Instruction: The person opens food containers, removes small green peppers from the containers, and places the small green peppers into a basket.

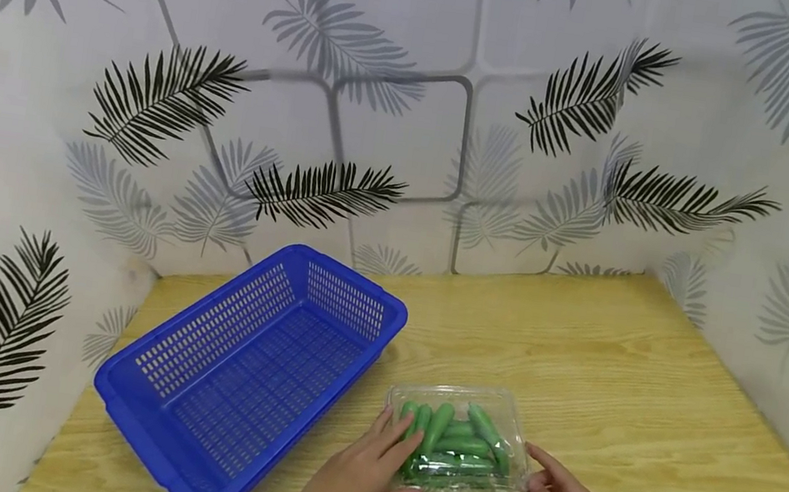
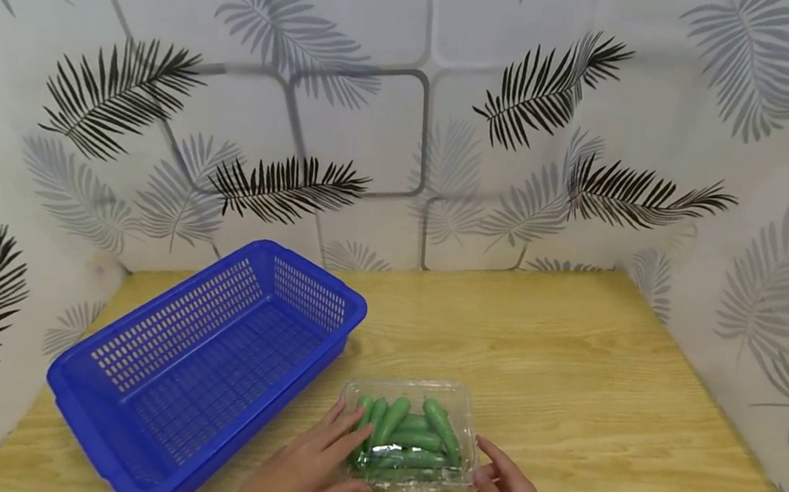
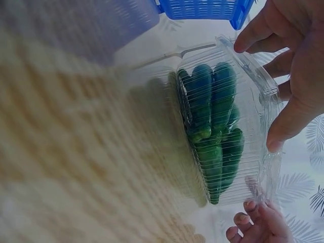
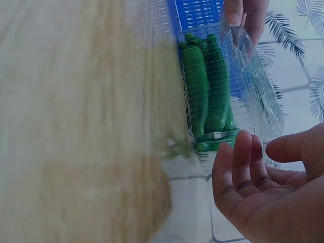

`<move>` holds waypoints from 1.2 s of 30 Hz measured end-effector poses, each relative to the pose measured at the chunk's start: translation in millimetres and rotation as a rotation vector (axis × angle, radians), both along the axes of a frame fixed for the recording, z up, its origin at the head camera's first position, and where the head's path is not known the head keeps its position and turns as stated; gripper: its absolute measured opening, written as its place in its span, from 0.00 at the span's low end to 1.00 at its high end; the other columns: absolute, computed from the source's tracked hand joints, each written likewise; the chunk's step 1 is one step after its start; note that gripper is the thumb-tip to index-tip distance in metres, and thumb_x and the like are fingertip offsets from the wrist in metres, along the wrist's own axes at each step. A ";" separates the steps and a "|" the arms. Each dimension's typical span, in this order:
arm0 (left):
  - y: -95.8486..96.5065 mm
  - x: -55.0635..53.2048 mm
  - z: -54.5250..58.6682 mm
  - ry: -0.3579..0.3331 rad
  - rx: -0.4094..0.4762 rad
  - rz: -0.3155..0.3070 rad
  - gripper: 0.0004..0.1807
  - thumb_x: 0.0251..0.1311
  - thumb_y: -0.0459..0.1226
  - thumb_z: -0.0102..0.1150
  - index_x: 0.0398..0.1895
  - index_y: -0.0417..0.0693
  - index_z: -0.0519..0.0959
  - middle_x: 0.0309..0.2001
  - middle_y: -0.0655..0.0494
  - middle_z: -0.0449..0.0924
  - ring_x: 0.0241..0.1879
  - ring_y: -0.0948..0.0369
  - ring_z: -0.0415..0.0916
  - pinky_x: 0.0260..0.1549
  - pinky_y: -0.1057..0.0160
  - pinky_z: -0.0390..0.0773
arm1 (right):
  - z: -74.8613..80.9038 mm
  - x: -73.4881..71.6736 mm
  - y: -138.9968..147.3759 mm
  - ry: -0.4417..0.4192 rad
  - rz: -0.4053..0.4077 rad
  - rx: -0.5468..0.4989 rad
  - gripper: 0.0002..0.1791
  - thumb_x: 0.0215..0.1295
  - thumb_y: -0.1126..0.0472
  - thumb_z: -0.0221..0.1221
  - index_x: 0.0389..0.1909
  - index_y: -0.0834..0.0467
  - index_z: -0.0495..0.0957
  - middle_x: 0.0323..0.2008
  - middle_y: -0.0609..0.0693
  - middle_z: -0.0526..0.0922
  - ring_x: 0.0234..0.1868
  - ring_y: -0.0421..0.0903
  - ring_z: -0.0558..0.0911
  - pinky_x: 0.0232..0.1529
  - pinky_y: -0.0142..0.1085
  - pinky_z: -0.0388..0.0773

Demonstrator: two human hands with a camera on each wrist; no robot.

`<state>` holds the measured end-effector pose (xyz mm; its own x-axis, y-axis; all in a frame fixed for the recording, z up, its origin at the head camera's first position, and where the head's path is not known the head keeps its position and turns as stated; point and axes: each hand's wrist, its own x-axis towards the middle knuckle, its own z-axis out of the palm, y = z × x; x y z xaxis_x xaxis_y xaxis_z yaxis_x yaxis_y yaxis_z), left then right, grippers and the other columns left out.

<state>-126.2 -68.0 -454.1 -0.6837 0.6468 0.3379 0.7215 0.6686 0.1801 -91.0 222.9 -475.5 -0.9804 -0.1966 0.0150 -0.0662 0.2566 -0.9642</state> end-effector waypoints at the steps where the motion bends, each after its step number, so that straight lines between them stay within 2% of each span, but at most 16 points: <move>1: 0.0 0.0 -0.1 0.003 0.005 0.000 0.34 0.59 0.56 0.51 0.63 0.46 0.67 0.65 0.47 0.62 0.64 0.44 0.57 0.45 0.51 0.74 | -0.4 0.2 -0.1 0.001 -0.001 -0.008 0.27 0.71 0.64 0.44 0.65 0.74 0.52 0.36 0.59 0.74 0.32 0.41 0.77 0.33 0.37 0.78; 6: 0.8 0.0 0.3 0.021 0.018 0.000 0.33 0.60 0.56 0.50 0.63 0.46 0.68 0.64 0.46 0.63 0.63 0.44 0.59 0.45 0.51 0.74 | -0.7 0.9 -2.4 -0.040 0.007 -0.051 0.31 0.68 0.65 0.49 0.66 0.74 0.49 0.37 0.59 0.74 0.33 0.41 0.77 0.34 0.37 0.78; 10: 3.3 -0.7 1.5 0.053 0.011 0.010 0.34 0.59 0.57 0.50 0.61 0.45 0.70 0.63 0.46 0.65 0.62 0.44 0.61 0.45 0.51 0.74 | 2.0 1.5 -5.3 -0.094 -0.030 -0.051 0.33 0.67 0.63 0.51 0.67 0.71 0.48 0.36 0.59 0.74 0.31 0.41 0.76 0.35 0.37 0.77; 14: 6.2 -1.8 1.4 0.101 0.021 0.021 0.34 0.58 0.58 0.52 0.60 0.45 0.71 0.60 0.46 0.69 0.59 0.45 0.65 0.40 0.52 0.77 | 0.8 1.9 -6.4 -0.063 -0.052 -0.044 0.32 0.67 0.64 0.51 0.66 0.72 0.50 0.34 0.57 0.74 0.29 0.41 0.76 0.34 0.36 0.77; 20: 8.1 -3.2 1.6 0.159 0.048 0.030 0.32 0.56 0.55 0.56 0.58 0.44 0.72 0.57 0.45 0.72 0.55 0.45 0.70 0.33 0.56 0.79 | -0.9 2.9 -4.1 -0.016 -0.017 -0.067 0.31 0.67 0.66 0.50 0.65 0.75 0.50 0.32 0.56 0.74 0.29 0.42 0.76 0.34 0.35 0.77; 24: 8.7 -4.7 1.5 0.201 0.048 0.024 0.29 0.56 0.53 0.56 0.56 0.44 0.73 0.55 0.44 0.73 0.52 0.45 0.72 0.29 0.58 0.80 | 0.0 2.2 -1.1 -0.026 0.019 -0.081 0.31 0.67 0.67 0.49 0.65 0.76 0.48 0.33 0.56 0.74 0.30 0.41 0.76 0.35 0.35 0.77; 30: 11.2 -5.8 0.6 0.274 0.038 0.025 0.28 0.53 0.51 0.58 0.53 0.43 0.76 0.52 0.44 0.76 0.49 0.44 0.75 0.26 0.60 0.79 | 3.2 2.0 1.0 -0.099 0.019 -0.093 0.32 0.68 0.64 0.49 0.66 0.75 0.48 0.34 0.56 0.74 0.33 0.41 0.77 0.38 0.35 0.77; 36: 12.2 -6.6 0.4 0.319 0.036 0.030 0.26 0.52 0.50 0.58 0.50 0.43 0.76 0.51 0.44 0.77 0.48 0.45 0.76 0.24 0.61 0.79 | 2.5 3.9 2.6 -0.051 0.068 -0.146 0.31 0.68 0.67 0.49 0.64 0.79 0.48 0.34 0.54 0.76 0.34 0.39 0.77 0.37 0.36 0.77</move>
